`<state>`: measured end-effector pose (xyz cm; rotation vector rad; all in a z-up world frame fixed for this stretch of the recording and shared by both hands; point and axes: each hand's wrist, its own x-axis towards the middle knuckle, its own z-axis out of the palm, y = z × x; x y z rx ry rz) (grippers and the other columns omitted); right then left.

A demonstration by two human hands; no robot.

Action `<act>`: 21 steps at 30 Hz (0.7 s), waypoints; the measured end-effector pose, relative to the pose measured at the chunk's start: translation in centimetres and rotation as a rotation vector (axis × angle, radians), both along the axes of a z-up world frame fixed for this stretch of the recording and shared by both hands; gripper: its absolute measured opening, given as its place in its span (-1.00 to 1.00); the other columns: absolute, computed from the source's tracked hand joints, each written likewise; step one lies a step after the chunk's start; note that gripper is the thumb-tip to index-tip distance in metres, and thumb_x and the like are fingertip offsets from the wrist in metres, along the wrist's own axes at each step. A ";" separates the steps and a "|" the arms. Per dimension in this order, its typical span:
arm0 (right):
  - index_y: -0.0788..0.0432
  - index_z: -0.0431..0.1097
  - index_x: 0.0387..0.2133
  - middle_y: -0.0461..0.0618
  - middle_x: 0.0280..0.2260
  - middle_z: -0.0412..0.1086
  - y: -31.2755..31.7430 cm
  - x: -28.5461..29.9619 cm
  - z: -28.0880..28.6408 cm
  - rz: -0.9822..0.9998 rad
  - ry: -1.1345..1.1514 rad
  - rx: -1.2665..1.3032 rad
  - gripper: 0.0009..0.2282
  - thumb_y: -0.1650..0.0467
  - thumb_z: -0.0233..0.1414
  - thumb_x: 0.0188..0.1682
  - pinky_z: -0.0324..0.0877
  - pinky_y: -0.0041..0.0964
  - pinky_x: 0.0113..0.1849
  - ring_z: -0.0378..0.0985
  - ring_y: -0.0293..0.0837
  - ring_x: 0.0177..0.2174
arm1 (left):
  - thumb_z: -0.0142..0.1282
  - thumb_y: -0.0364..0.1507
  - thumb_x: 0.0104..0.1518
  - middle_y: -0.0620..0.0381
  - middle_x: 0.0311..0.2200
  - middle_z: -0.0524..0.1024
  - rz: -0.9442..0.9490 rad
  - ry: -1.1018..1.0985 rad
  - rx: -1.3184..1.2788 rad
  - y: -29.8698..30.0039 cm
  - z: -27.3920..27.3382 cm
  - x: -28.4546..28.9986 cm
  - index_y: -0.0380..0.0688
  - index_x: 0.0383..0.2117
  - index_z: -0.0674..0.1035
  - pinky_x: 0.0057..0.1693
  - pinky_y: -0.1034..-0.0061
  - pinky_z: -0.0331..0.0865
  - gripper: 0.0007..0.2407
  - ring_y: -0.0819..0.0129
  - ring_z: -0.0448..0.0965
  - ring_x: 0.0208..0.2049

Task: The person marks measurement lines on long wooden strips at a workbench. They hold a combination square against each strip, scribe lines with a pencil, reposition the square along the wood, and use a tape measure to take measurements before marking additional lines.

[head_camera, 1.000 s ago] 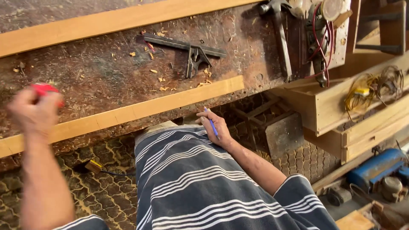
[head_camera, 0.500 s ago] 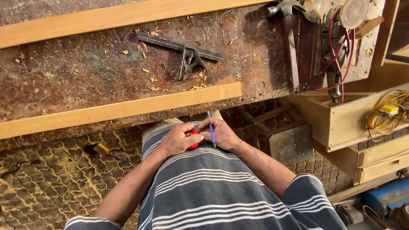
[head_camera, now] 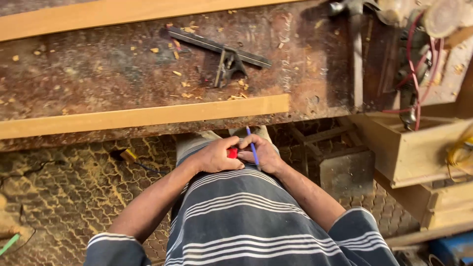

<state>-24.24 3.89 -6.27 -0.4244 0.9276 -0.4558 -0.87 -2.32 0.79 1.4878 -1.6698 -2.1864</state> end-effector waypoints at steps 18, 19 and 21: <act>0.28 0.49 -0.20 0.00 -0.45 0.50 -6.7 -4.1 -2.0 -0.109 1.083 -0.688 -0.85 0.45 0.19 0.03 0.43 -0.39 -0.39 0.51 -0.27 -0.47 | 0.16 -0.11 0.11 -0.10 -0.66 0.55 -0.059 -0.503 -0.022 -2.7 -7.1 6.8 -0.11 -0.49 0.73 -0.30 0.20 0.38 -0.68 0.09 0.52 -0.60; 0.28 0.49 -0.20 0.00 -0.45 0.50 -7.1 -4.0 -2.0 -0.106 1.085 -0.686 -0.85 0.45 0.19 0.03 0.43 -0.39 -0.39 0.51 -0.27 -0.47 | 0.16 -0.11 0.11 -0.10 -0.66 0.55 -0.060 -0.501 -0.019 -2.8 -7.3 6.8 -0.11 -0.49 0.73 -0.30 0.20 0.38 -0.68 0.09 0.52 -0.60; 0.26 0.51 -0.25 0.07 -0.45 0.51 -7.8 -3.9 -1.8 -0.045 1.110 -0.725 -0.88 0.43 0.17 0.04 0.43 -0.33 -0.38 0.55 -0.18 -0.49 | 0.19 -0.11 0.03 -0.01 -0.64 0.58 0.019 -0.464 -0.035 -3.1 -7.8 7.0 -0.05 -0.48 0.74 -0.27 0.24 0.41 -0.71 0.12 0.58 -0.56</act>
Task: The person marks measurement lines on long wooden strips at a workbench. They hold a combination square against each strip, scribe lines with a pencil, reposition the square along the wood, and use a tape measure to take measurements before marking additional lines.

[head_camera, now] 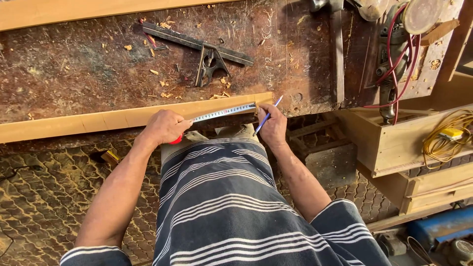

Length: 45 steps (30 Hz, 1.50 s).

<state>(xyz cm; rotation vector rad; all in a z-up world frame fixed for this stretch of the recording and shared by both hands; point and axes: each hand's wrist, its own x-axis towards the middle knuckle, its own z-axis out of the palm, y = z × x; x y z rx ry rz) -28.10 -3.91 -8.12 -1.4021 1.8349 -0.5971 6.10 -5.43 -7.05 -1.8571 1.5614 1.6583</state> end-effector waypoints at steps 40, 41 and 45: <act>0.26 0.53 -0.43 -0.04 -0.65 0.44 -0.4 0.7 -0.6 -0.046 0.044 0.198 -0.86 0.38 0.21 -0.02 0.34 -0.30 -0.49 0.43 -0.28 -0.61 | -0.05 -0.02 0.27 -0.09 -0.50 0.64 -0.201 -0.356 0.065 -0.8 -0.3 -3.2 -0.21 -0.42 0.70 -0.23 0.13 0.49 -0.53 0.04 0.66 -0.43; 0.26 0.53 -0.43 -0.05 -0.64 0.44 -0.5 0.7 -0.5 -0.035 0.046 0.185 -0.86 0.38 0.21 -0.02 0.35 -0.31 -0.49 0.43 -0.29 -0.60 | -0.04 -0.03 0.26 -0.10 -0.48 0.64 -0.205 -0.363 0.044 -0.9 -0.1 -3.2 -0.21 -0.40 0.70 -0.22 0.12 0.49 -0.53 0.02 0.66 -0.40; 0.25 0.54 -0.41 -0.06 -0.61 0.46 -0.6 0.6 -0.4 -0.016 0.048 0.176 -0.87 0.38 0.21 -0.03 0.36 -0.32 -0.48 0.46 -0.30 -0.59 | -0.05 -0.03 0.28 -0.12 -0.44 0.66 -0.221 -0.386 0.084 -1.2 0.5 -3.4 -0.23 -0.37 0.71 -0.20 0.11 0.51 -0.52 0.01 0.68 -0.36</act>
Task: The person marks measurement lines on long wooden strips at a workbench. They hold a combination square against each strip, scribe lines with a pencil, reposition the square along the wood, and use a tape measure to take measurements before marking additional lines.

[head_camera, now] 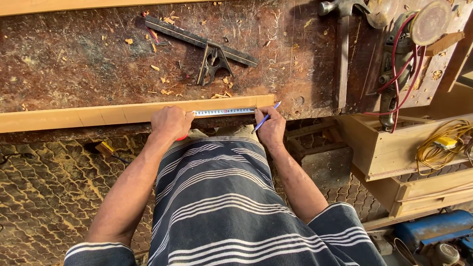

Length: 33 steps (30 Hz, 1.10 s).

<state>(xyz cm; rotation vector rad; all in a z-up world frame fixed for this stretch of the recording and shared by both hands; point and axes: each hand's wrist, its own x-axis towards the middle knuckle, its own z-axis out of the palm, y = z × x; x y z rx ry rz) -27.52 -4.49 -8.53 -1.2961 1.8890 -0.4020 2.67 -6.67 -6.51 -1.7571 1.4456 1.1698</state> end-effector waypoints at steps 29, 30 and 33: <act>0.21 0.55 -0.19 0.02 -0.37 0.54 -4.0 -0.2 1.0 0.477 -0.377 -0.141 -0.86 0.44 0.07 0.07 0.44 -0.22 -0.29 0.52 -0.15 -0.39 | 0.06 -0.06 0.22 -0.20 -0.41 0.64 0.118 0.027 -0.085 0.8 -0.4 0.0 -0.27 -0.37 0.71 -0.16 0.09 0.50 -0.56 -0.07 0.67 -0.31; 0.20 0.57 -0.20 0.03 -0.38 0.53 -4.2 0.4 0.7 0.566 -0.388 -0.161 -0.86 0.43 0.08 0.06 0.45 -0.21 -0.27 0.52 -0.12 -0.37 | 0.06 -0.06 0.22 -0.20 -0.42 0.65 0.118 0.022 -0.086 0.8 -0.4 0.0 -0.26 -0.38 0.71 -0.15 0.09 0.50 -0.56 -0.07 0.67 -0.31; 0.20 0.56 -0.20 0.05 -0.35 0.50 -4.6 2.6 0.9 0.611 -0.398 -0.117 -0.84 0.42 0.09 0.01 0.45 -0.21 -0.25 0.52 -0.11 -0.33 | 0.06 -0.06 0.22 -0.17 -0.43 0.65 0.129 0.038 -0.106 1.1 -0.6 0.1 -0.24 -0.40 0.71 -0.16 0.10 0.51 -0.57 -0.05 0.68 -0.33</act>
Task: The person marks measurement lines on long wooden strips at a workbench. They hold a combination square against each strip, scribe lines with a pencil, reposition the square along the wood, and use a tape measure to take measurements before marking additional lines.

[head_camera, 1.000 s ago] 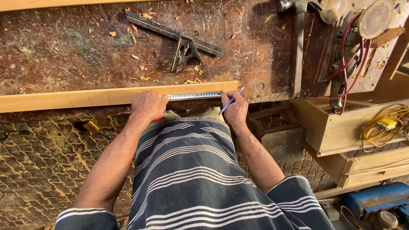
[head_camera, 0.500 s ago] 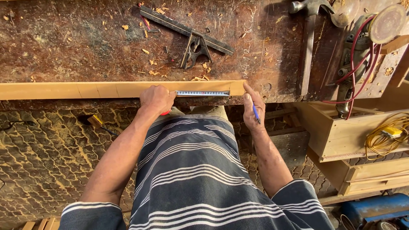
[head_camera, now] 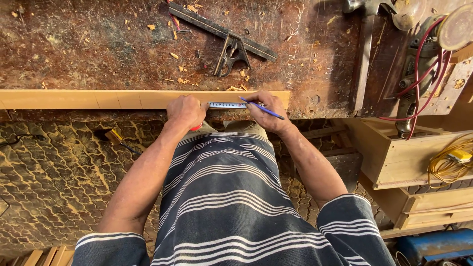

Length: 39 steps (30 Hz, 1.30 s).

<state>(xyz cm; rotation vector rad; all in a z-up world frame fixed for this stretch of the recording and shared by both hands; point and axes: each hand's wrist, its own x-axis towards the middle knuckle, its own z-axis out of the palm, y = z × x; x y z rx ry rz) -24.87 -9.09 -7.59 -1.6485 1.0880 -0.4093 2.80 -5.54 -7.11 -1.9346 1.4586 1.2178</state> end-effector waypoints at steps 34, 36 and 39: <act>0.18 0.49 -0.38 0.04 -0.45 0.37 0.9 1.2 -2.1 0.047 0.106 -0.052 -0.94 0.43 0.11 -0.05 0.44 -0.15 -0.30 0.49 -0.04 -0.38 | 0.04 -0.09 0.24 -0.10 -0.50 0.63 -0.010 -0.003 -0.022 0.0 0.0 0.0 -0.20 -0.45 0.71 -0.21 0.12 0.51 -0.60 0.02 0.68 -0.40; 0.18 0.48 -0.40 0.04 -0.45 0.37 1.0 1.1 -2.2 0.049 0.108 -0.065 -0.94 0.42 0.12 -0.05 0.44 -0.15 -0.30 0.49 -0.04 -0.39 | 0.05 -0.08 0.23 -0.09 -0.51 0.63 -0.021 0.005 -0.022 -0.2 0.3 0.0 -0.20 -0.46 0.71 -0.20 0.13 0.50 -0.59 0.02 0.67 -0.40; 0.18 0.47 -0.39 0.05 -0.45 0.37 1.0 1.0 -2.3 0.055 0.108 -0.089 -0.94 0.42 0.12 -0.04 0.45 -0.15 -0.30 0.49 -0.04 -0.39 | 0.00 -0.09 0.28 -0.08 -0.52 0.64 -0.035 -0.001 0.018 0.0 0.0 0.0 -0.21 -0.45 0.70 -0.23 0.15 0.53 -0.57 0.06 0.70 -0.42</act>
